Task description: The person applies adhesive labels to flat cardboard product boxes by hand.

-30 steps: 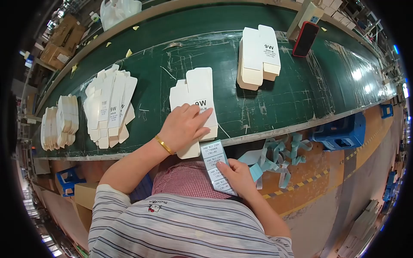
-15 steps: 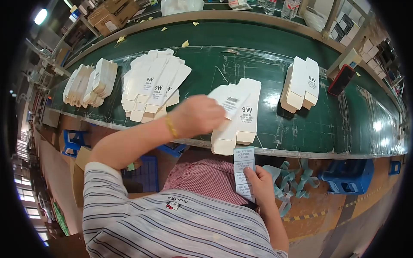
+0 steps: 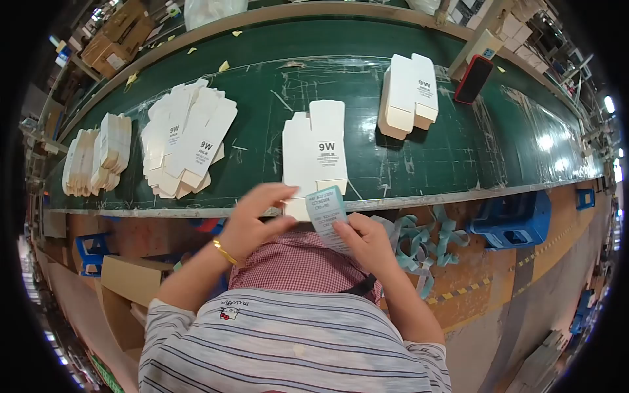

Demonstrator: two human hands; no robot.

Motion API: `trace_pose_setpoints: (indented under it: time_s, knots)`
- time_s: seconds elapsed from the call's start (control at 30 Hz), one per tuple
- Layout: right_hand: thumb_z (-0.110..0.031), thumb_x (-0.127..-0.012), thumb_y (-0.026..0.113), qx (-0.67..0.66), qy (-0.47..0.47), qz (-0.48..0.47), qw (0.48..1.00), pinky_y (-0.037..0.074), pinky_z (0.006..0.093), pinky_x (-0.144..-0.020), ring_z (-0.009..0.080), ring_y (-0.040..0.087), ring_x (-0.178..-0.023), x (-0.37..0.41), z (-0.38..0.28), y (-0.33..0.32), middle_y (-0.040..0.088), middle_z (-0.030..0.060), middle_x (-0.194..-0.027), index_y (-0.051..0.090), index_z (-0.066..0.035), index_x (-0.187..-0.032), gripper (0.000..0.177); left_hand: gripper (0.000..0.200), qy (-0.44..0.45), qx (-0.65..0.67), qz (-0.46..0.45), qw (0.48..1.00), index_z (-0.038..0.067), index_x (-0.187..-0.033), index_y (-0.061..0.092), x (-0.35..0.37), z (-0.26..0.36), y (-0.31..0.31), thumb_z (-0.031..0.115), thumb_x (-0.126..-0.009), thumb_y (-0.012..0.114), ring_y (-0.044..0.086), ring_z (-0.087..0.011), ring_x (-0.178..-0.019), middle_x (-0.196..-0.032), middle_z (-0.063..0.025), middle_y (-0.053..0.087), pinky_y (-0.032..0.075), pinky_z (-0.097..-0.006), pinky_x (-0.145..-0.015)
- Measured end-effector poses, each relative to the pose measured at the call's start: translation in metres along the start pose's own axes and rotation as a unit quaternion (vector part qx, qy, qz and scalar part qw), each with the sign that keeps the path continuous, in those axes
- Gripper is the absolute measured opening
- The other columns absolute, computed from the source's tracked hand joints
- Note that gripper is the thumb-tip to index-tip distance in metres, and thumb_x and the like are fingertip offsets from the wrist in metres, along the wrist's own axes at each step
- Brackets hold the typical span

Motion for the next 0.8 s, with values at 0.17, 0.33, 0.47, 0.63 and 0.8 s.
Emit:
trace_pose_setpoints:
  time_s: [0.17,0.33,0.47,0.63,0.8]
  knots:
    - [-0.016,-0.091,0.067,-0.007,-0.031,0.025,0.999,0.048,0.0289,-0.073,0.0162,0.059,-0.082,0.005,-0.009,-0.006,0.063,0.0093,-0.091,0.065,0.000,-0.105,0.022,0.039,-0.184,0.209,-0.049,0.959,0.004,-0.122,0.064,-0.008,-0.020,0.052,0.001,-0.084,0.072,0.060,-0.0085,-0.092,-0.109,-0.0041,0.060,0.052,-0.0209,-0.076]
    - [-0.011,-0.090,0.066,0.010,0.045,0.044,0.998,0.047,0.0251,-0.074,0.0094,0.056,-0.083,0.010,0.006,-0.009,0.064,0.0028,-0.093,0.065,-0.001,-0.110,0.022,0.038,-0.073,0.062,-0.058,0.994,0.004,-0.120,0.065,-0.019,-0.007,0.053,0.002,-0.084,0.072,0.058,-0.0113,-0.095,-0.105,-0.0030,0.058,0.052,-0.0215,-0.077]
    - [-0.013,-0.090,0.066,-0.018,0.003,0.074,0.997,0.044,0.0264,-0.068,0.0122,0.054,-0.074,0.008,-0.001,-0.010,0.062,0.0041,-0.084,0.066,-0.002,-0.106,0.019,0.040,-0.097,0.152,-0.051,0.982,0.004,-0.122,0.064,-0.023,-0.008,0.054,0.002,-0.084,0.072,0.060,-0.0131,-0.095,-0.108,-0.0043,0.059,0.053,-0.0231,-0.080]
    - [-0.013,-0.088,0.070,-0.013,-0.051,0.091,0.994,0.044,0.0262,-0.069,0.0129,0.055,-0.078,0.002,-0.003,-0.017,0.062,0.0042,-0.086,0.069,-0.002,-0.100,0.016,0.035,-0.180,0.253,-0.114,0.944,0.002,-0.120,0.065,-0.017,-0.009,0.067,0.003,-0.085,0.072,0.062,-0.0104,-0.086,-0.103,-0.0040,0.065,0.053,-0.0228,-0.079]
    - [-0.011,-0.086,0.071,-0.042,-0.030,0.082,0.995,0.046,0.0277,-0.072,0.0145,0.059,-0.082,-0.001,-0.003,-0.013,0.063,0.0071,-0.088,0.069,-0.001,-0.103,0.020,0.021,-0.150,0.153,-0.058,0.975,0.001,-0.109,0.070,-0.019,-0.014,0.059,0.008,-0.089,0.070,0.061,-0.0073,-0.079,-0.095,-0.0026,0.066,0.051,-0.0214,-0.071]
Point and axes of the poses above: each hand's wrist, its own x-axis away from the middle knuckle, its own y-axis out of the palm, z = x × y, the point moved 7 cm from there along -x, towards the middle knuckle
